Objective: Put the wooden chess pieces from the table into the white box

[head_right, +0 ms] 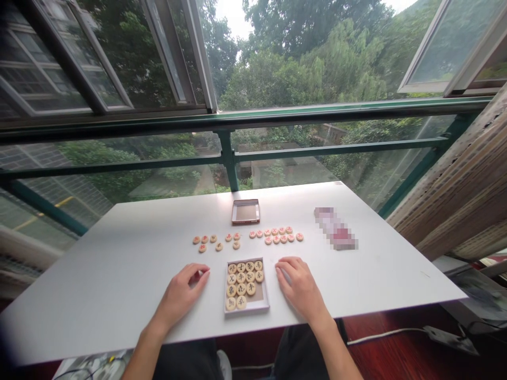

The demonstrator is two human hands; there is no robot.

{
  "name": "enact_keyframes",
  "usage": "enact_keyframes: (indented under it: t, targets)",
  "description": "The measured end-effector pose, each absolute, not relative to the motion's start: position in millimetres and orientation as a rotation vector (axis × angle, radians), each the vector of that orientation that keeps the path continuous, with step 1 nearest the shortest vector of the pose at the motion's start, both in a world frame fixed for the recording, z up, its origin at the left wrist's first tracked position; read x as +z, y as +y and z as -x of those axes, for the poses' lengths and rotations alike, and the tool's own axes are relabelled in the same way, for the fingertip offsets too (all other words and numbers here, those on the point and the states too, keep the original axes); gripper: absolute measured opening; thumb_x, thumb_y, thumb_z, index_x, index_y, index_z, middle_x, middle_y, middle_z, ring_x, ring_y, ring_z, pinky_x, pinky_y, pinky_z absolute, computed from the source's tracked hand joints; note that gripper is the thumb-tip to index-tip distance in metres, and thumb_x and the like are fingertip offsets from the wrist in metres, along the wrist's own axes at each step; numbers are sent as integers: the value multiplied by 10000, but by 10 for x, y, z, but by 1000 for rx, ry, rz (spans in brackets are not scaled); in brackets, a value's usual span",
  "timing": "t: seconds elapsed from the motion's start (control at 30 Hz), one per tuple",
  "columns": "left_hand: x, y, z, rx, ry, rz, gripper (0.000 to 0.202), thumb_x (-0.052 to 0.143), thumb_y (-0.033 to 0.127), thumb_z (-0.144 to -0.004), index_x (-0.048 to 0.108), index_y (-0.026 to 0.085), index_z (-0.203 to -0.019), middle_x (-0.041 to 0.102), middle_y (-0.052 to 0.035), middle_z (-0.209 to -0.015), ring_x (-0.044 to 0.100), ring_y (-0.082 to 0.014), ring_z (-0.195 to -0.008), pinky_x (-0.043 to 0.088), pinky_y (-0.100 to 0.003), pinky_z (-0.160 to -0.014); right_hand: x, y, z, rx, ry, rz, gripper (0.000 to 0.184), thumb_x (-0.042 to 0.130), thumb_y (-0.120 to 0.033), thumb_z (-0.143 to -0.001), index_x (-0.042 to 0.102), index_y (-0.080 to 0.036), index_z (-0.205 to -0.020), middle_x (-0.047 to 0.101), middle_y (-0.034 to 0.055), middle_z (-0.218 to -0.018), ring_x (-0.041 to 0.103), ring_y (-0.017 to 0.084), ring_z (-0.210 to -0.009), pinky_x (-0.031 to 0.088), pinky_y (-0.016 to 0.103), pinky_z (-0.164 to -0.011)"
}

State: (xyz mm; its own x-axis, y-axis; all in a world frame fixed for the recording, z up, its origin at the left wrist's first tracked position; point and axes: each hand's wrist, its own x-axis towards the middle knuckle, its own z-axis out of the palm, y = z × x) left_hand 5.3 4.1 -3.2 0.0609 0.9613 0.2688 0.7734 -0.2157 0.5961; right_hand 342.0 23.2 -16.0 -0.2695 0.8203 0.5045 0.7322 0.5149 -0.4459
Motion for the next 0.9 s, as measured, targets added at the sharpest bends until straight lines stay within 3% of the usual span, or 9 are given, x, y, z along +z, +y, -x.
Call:
enact_keyframes:
  t: [0.27, 0.4, 0.57, 0.8, 0.9]
  targets:
    - [111, 367, -141, 928, 1758, -2166, 189, 531, 365, -935, 641, 278, -1061, 693, -15, -1027, 665, -187, -810, 533, -306, -728, -175, 231, -3432, 209, -2030, 1264, 201, 497, -227, -986, 691, -235, -1037, 672, 87, -1080, 621, 263, -1050, 523, 467, -933]
    - [152, 541, -191, 926, 1778, -2215, 200, 553, 352, -916, 643, 278, -1079, 678, -8, -923, 677, -209, -862, 526, -318, -786, -176, 230, -3439, 222, -2023, 1274, 185, 516, -220, -977, 691, -234, -1035, 673, 81, -1075, 618, 260, -1055, 520, 464, -940]
    - [248, 667, -306, 887, 1727, -2267, 186, 563, 305, -919, 641, 273, -1084, 692, -12, -1074, 640, -173, -772, 517, -312, -762, -167, 225, -3433, 242, -2016, 1275, 186, 513, -215, -979, 690, -235, -1034, 673, 78, -1079, 616, 255, -1062, 516, 463, -952]
    - [267, 848, -525, 739, 1537, -2519, 196, 544, 254, -947, 672, 266, -1096, 699, -25, -1122, 625, -222, -1030, 508, -337, -852, -167, 221, -3435, 245, -2009, 1284, 188, 513, -205, -977, 690, -231, -1033, 674, 78, -1078, 617, 254, -1055, 513, 453, -945]
    - [236, 877, -577, 674, 1498, -2595, 206, 511, 247, -970, 696, 250, -1061, 709, -29, -1110, 614, -227, -1045, 514, -336, -823, -166, 221, -3436, 271, -2005, 1287, 178, 523, -202, -972, 687, -233, -1035, 671, 75, -1076, 610, 254, -1056, 503, 453, -951]
